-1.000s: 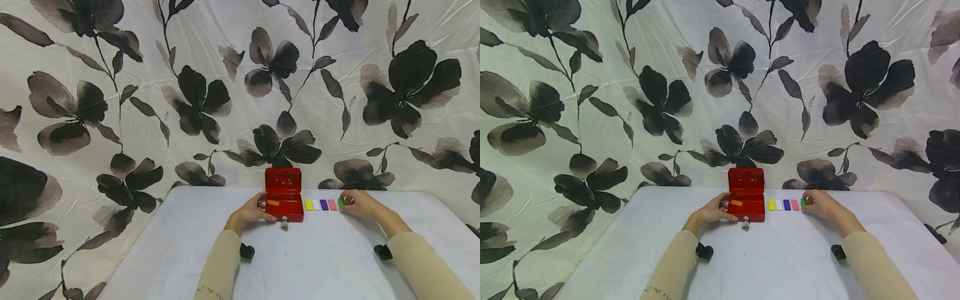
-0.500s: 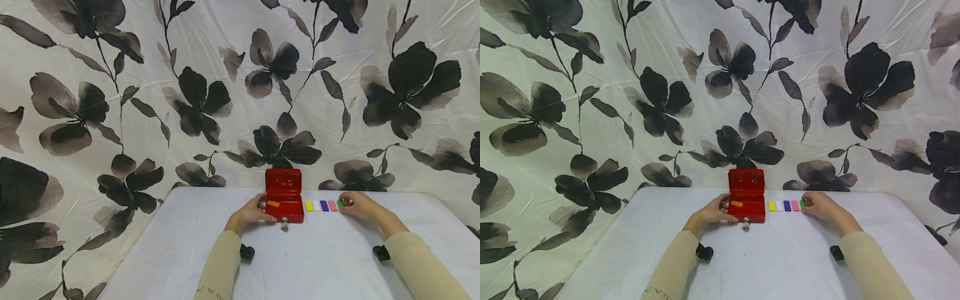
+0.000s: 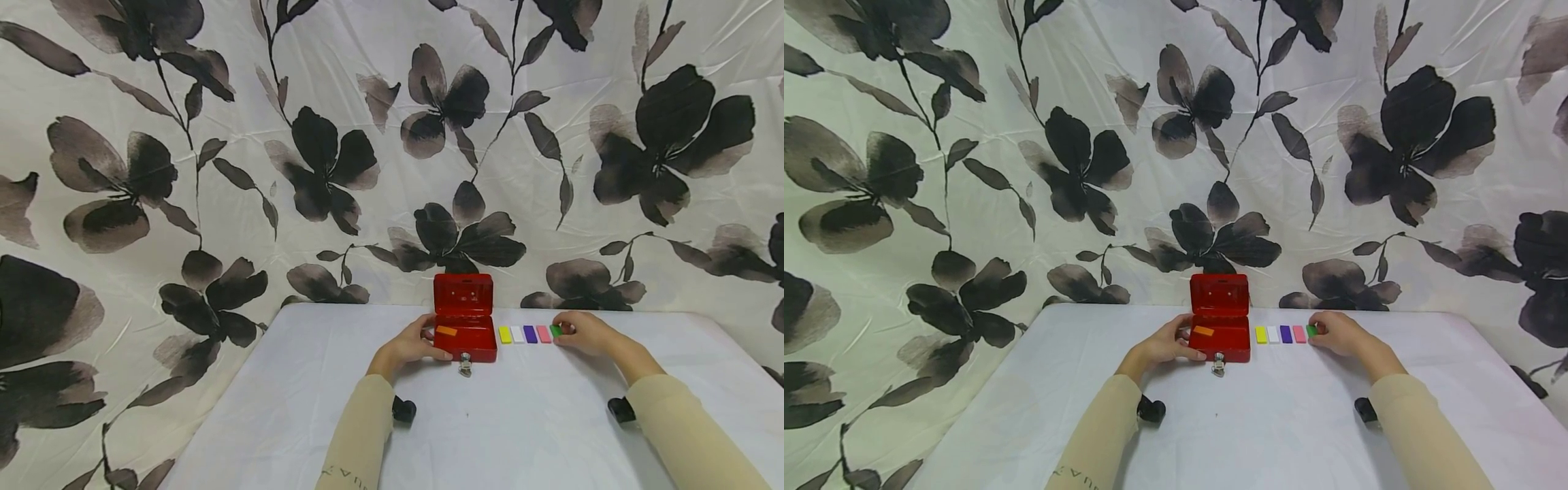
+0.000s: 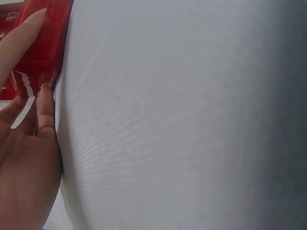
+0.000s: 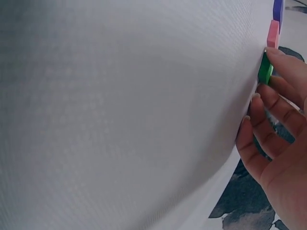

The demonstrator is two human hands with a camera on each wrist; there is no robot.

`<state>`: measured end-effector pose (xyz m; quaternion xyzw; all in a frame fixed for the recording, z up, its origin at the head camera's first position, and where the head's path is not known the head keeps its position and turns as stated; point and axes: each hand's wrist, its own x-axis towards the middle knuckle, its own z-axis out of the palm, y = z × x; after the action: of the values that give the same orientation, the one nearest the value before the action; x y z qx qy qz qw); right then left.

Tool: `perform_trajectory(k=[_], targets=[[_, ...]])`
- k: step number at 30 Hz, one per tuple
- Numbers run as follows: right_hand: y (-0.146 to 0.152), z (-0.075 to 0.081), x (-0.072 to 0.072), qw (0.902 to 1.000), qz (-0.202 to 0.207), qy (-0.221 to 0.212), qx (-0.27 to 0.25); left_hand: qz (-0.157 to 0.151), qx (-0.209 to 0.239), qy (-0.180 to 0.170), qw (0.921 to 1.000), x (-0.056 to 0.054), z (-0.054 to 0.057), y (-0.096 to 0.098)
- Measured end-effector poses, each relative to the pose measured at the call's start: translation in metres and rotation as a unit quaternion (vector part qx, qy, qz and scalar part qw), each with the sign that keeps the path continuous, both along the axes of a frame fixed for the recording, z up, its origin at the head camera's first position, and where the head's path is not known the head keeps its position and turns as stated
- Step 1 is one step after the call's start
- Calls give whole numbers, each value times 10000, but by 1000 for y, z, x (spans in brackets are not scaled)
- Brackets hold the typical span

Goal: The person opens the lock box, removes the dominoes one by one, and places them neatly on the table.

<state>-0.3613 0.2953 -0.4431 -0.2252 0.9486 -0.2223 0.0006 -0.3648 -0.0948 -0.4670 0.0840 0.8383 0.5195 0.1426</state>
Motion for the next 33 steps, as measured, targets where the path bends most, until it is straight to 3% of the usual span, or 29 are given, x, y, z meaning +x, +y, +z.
perform_trajectory(k=[11, 22, 33], targets=[[5, 1, 1, 9998, 146, -104, 0, -80, 99, 17, 9999, 2, 3, 0], [9, 18, 17, 9987, 95, -497, 99, -108, 153, -3, 9998, 4, 6, -2], [3, 29, 31, 9997, 245, -49, 84, -132, 203, -23, 9997, 3, 4, -1]])
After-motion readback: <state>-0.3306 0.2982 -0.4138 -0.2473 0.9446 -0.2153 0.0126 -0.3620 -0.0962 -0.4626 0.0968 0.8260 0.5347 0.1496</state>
